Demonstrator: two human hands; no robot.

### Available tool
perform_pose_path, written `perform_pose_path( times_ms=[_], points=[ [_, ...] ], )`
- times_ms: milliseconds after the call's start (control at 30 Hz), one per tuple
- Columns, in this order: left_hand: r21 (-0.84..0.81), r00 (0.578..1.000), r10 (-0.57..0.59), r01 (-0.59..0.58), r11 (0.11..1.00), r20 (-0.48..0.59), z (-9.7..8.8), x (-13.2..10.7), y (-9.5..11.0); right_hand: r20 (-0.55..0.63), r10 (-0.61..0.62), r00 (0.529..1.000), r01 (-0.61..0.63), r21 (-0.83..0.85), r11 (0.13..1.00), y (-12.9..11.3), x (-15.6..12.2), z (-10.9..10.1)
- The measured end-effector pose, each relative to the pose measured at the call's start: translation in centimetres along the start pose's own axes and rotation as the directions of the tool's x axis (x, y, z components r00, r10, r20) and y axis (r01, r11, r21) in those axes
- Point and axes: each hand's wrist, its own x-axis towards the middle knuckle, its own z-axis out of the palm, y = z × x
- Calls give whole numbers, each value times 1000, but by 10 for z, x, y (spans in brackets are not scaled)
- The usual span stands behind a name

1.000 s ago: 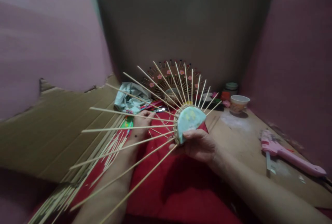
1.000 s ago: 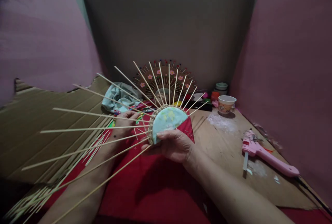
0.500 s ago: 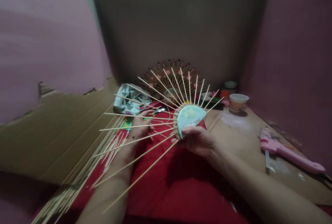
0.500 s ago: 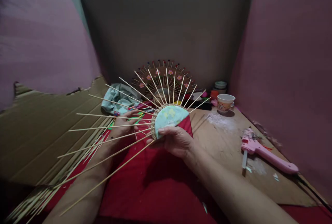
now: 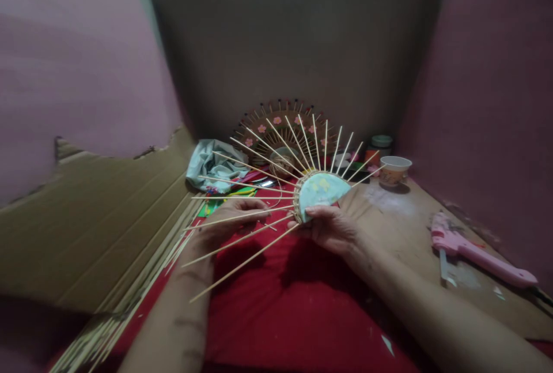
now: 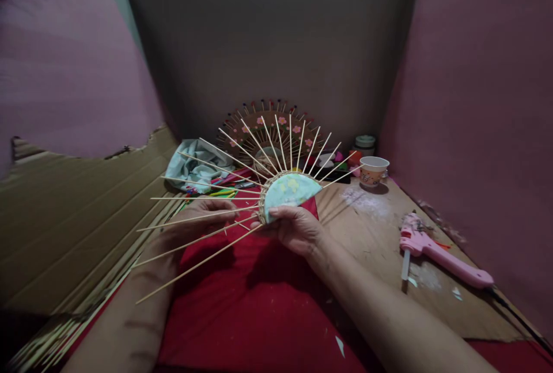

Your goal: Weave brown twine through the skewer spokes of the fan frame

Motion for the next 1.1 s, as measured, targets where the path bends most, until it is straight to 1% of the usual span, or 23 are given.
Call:
perform_pose_path(
  times_ms=[33, 133, 233, 300, 367, 433, 600, 700, 767, 833, 933, 967, 1033, 1100],
  points=[
    [-1, 1000, -8, 8, 1000, -6, -6, -2, 2, -11, -1, 1000, 1, -4, 1000, 0, 0, 0],
    [-9, 992, 25, -27, 1000, -121, -23, -10, 6, -42, 2, 999, -3, -16, 1000, -1, 2, 0],
    [-47, 980, 37, -47, 998, -194, -40, -16, 5, -78, -4, 997, 2, -25, 1000, -3, 4, 0],
    [-104, 966, 19, -48, 993, -258, -49, -18, 2, -99, -13, 995, 11, -21, 1000, -4, 4, -1],
    [-159, 939, 7, -65, 985, -344, -55, -19, 0, -113, -23, 993, 22, -17, 1000, -4, 5, -3],
    [-197, 915, 28, -116, 974, -403, -58, -20, -2, -119, -25, 993, 23, -20, 1000, -4, 5, -5],
    [-194, 869, 163, -280, 940, -468, -58, -15, -1, -157, -54, 986, 49, -34, 998, -3, 7, -6],
    [-171, 811, 212, -355, 919, -545, -58, -8, -2, -156, -56, 986, 47, -60, 997, -1, 7, -6],
    [-180, 780, 217, -387, 904, -587, -59, -5, -2, -151, -51, 987, 41, -66, 997, -1, 6, -5],
    [-196, 784, 188, -366, 910, -592, -60, -4, -3, -143, -40, 989, 31, -66, 997, -1, 5, -4],
    [-205, 831, 96, -245, 948, -549, -61, -3, -3, -89, -15, 996, 11, -45, 999, -2, 3, -3],
    [-195, 839, 77, -213, 957, -539, -59, -2, -3, -63, -7, 998, 5, -32, 999, -1, 2, -2],
    [-150, 845, 86, -193, 970, -527, -53, 3, -6, -13, 5, 1000, -5, -2, 1000, 0, 0, -1],
    [-97, 848, 111, -187, 978, -518, -42, 12, -10, 39, 10, 999, -11, 27, 1000, 2, -3, 2]
  ],
)
